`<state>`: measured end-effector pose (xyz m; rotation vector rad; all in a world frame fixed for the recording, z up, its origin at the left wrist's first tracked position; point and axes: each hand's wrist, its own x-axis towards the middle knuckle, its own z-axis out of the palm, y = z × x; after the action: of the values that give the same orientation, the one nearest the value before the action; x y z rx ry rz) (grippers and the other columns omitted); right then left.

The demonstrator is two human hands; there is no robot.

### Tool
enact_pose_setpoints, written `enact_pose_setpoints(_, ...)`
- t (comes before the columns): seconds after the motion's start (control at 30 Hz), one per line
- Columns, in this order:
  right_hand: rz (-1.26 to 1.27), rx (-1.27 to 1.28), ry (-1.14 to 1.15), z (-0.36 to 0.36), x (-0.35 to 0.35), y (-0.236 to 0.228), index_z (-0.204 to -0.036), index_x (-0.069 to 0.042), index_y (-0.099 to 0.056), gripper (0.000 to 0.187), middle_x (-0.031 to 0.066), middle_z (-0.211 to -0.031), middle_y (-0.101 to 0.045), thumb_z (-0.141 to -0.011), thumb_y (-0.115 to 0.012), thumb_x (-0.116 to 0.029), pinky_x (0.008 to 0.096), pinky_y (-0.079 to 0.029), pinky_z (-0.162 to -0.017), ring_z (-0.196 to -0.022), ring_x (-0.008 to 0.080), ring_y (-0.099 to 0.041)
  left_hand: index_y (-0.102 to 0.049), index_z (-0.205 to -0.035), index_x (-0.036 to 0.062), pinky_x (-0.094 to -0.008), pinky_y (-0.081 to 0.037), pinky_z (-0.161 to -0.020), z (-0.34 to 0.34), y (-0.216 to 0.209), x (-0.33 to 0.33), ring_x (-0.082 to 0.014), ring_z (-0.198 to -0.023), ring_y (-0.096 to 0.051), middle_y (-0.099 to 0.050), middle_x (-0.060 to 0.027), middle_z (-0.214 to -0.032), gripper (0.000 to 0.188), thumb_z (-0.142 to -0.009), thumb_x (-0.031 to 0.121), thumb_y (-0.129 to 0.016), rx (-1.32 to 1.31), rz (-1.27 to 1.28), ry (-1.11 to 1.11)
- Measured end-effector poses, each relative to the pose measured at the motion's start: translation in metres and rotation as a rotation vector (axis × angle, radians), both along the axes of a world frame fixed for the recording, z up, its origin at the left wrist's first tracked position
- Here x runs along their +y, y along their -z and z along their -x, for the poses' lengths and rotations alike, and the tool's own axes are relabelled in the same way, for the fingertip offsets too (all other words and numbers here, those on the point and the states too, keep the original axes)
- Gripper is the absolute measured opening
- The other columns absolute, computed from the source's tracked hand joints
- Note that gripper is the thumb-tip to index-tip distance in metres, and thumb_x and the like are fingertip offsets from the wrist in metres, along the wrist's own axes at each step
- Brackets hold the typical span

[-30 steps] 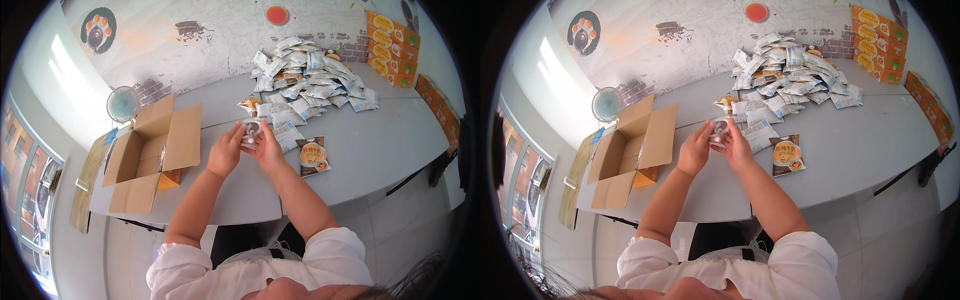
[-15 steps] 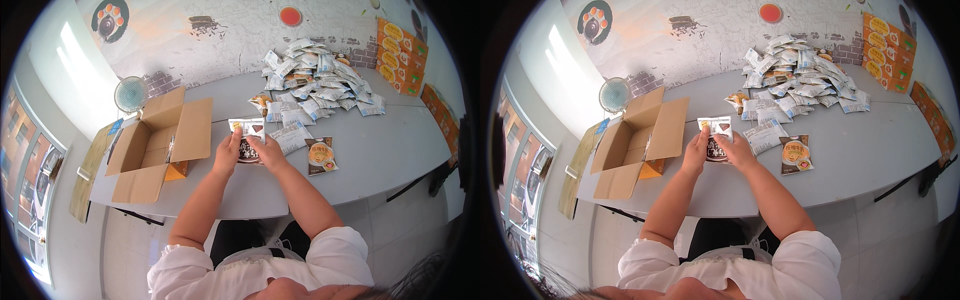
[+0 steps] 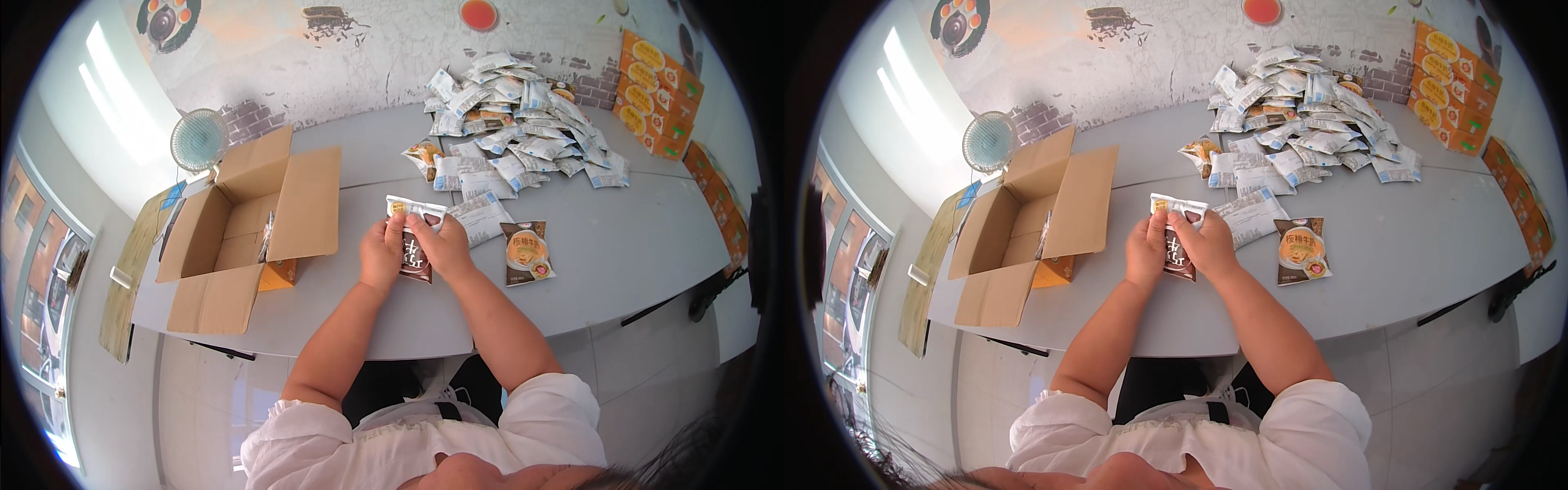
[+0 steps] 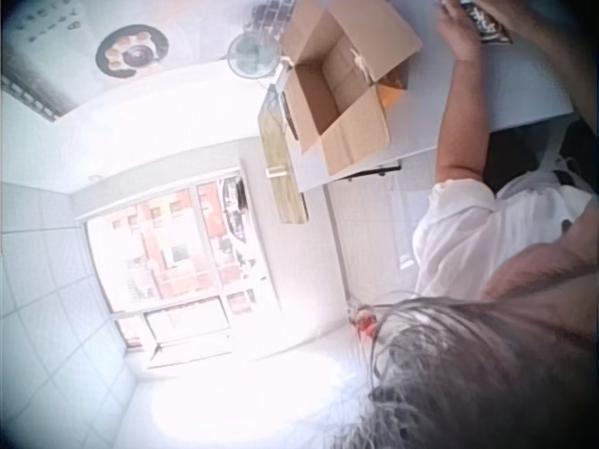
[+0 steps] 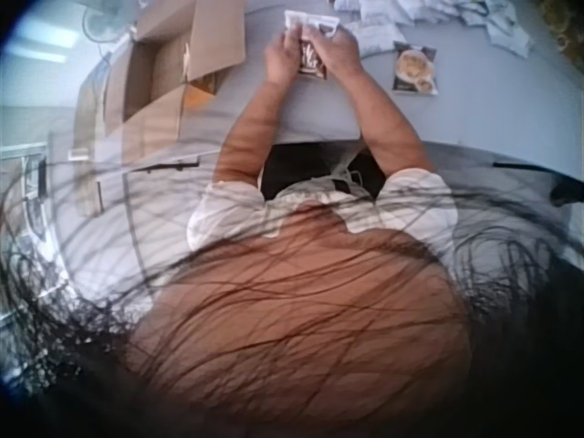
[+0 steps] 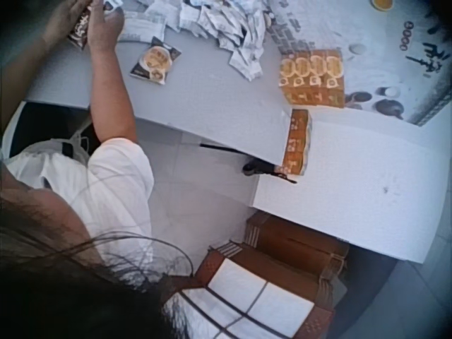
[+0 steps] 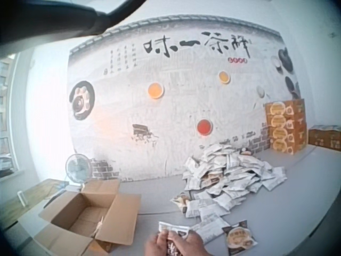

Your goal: The person opens the flaps of a cardboard box, handles several snack packets one at a time by turning them over, and places them into the box.

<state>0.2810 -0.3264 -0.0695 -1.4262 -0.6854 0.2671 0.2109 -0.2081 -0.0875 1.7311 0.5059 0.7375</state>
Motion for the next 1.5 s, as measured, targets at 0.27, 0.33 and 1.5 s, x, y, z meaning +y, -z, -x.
enact_pose_setpoints(0.27, -0.024, -0.003, 0.002, -0.004, 0.006, 0.007, -0.093, -0.002, -0.066, 0.042, 0.0031, -0.081, -0.066, -0.098, -0.054, -0.042, 0.0306, -0.047, -0.069, -0.075, 0.0125, -0.059, -0.064, -0.094, -0.0044, -0.0303, -0.050, -0.066, 0.004, -0.005, -0.004, -0.0138, -0.072, -0.059, -0.065, -0.0072, -0.077, 0.055, -0.097, 0.049, -0.055, -0.062, 0.004, -0.042)
enact_pose_setpoints(0.33, 0.018, -0.072, 0.034, -0.005, 0.005, 0.010, -0.093, 0.000, -0.065, 0.049, 0.0093, -0.079, -0.067, -0.097, -0.051, -0.047, 0.0356, -0.048, -0.071, -0.075, 0.0206, -0.062, -0.064, -0.092, -0.0045, -0.0304, -0.050, -0.065, 0.004, -0.002, -0.002, -0.0139, -0.071, -0.058, -0.065, -0.0077, -0.075, 0.054, -0.097, 0.048, -0.056, -0.070, -0.066, -0.049)
enact_pose_setpoints(1.5, 0.358, -0.249, -0.191, 0.025, 0.002, -0.005, -0.118, -0.006, -0.063, 0.034, 0.0105, -0.097, -0.070, -0.096, -0.058, -0.032, 0.0356, -0.050, -0.077, -0.088, 0.0202, -0.066, -0.060, -0.104, -0.0010, -0.0298, -0.053, -0.072, 0.020, -0.023, 0.031, -0.0152, -0.080, -0.064, -0.066, -0.0077, -0.091, 0.030, -0.101, 0.028, -0.055, -0.203, 0.694, 0.419)
